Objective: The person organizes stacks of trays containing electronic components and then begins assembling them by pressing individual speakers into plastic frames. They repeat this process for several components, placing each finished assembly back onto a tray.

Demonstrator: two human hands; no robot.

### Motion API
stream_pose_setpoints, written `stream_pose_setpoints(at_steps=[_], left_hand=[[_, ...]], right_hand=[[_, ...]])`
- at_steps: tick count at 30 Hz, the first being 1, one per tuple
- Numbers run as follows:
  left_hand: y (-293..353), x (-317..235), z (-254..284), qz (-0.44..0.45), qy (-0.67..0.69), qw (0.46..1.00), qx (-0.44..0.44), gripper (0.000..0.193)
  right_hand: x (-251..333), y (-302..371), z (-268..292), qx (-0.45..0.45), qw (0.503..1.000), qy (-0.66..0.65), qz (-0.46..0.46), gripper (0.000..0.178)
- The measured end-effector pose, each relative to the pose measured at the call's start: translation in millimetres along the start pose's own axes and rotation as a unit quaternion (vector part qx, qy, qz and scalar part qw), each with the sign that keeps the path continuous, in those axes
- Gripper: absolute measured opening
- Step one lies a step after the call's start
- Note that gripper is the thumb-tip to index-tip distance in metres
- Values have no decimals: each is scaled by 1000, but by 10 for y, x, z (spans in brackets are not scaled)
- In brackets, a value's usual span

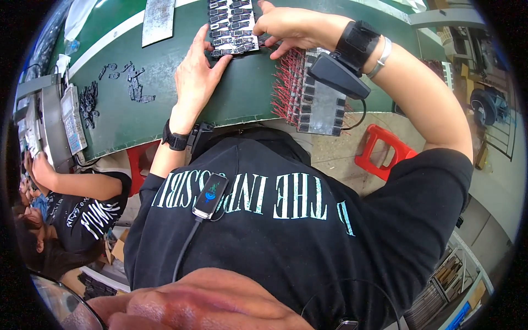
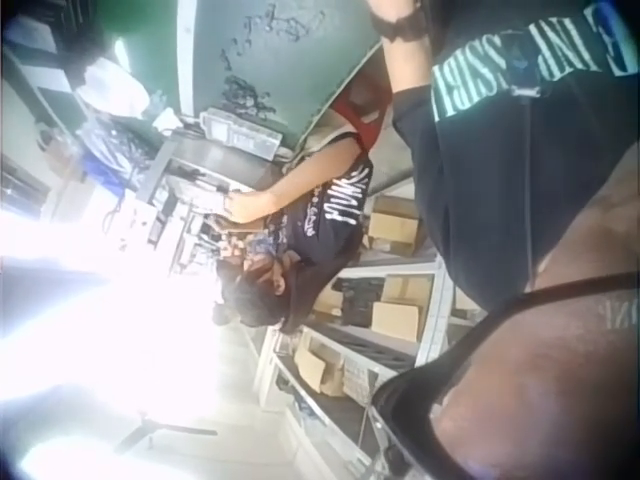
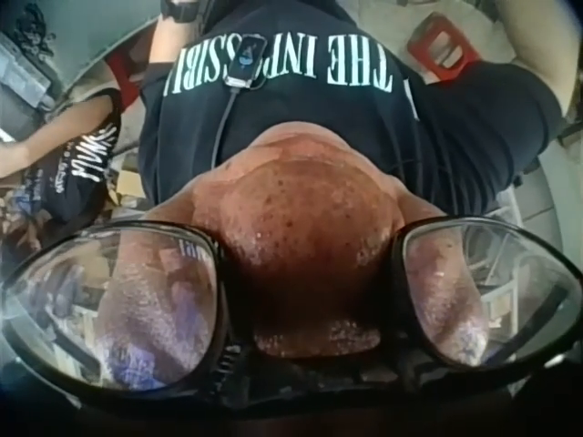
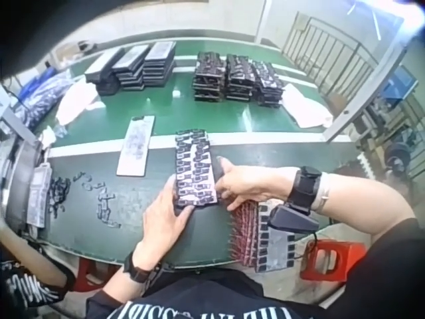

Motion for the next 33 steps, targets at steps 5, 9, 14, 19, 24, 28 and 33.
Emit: stream_pose_setpoints(at_steps=[5,9,14,19,24,28,33], left_hand=[[-6,-46,2,-16,-14,1000,-14,75],[4,-53,13,-23,-15,999,-23,73],[18,-23,6,-29,2,999,-28,69],[-27,41,7,2,36,999,-7,65],[-40,9,35,-4,24,1000,-17,63],[-65,-60,73,-9,-13,1000,-23,64],[-46,-147,237,-12,-48,998,-43,65]], right_hand=[[-31,-22,-15,12,1000,-9,-7,76],[-103,-89,37,-2,1000,-29,5,76],[-145,-112,30,-1,999,-41,2,75],[-135,-121,34,2,999,-33,16,73],[-51,-186,73,28,999,-43,12,73],[-86,-90,68,36,999,-13,-21,69],[523,266,197,58,995,33,79,56]])
Point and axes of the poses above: each hand's wrist, its own y-axis away from the middle knuckle, its own z-axis out of the back of the hand, x = y × z, the point moved 8 cm from there along -y, towards the middle knuckle, and after that the axes turned 12 degrees about z, right-handed, at the moved point
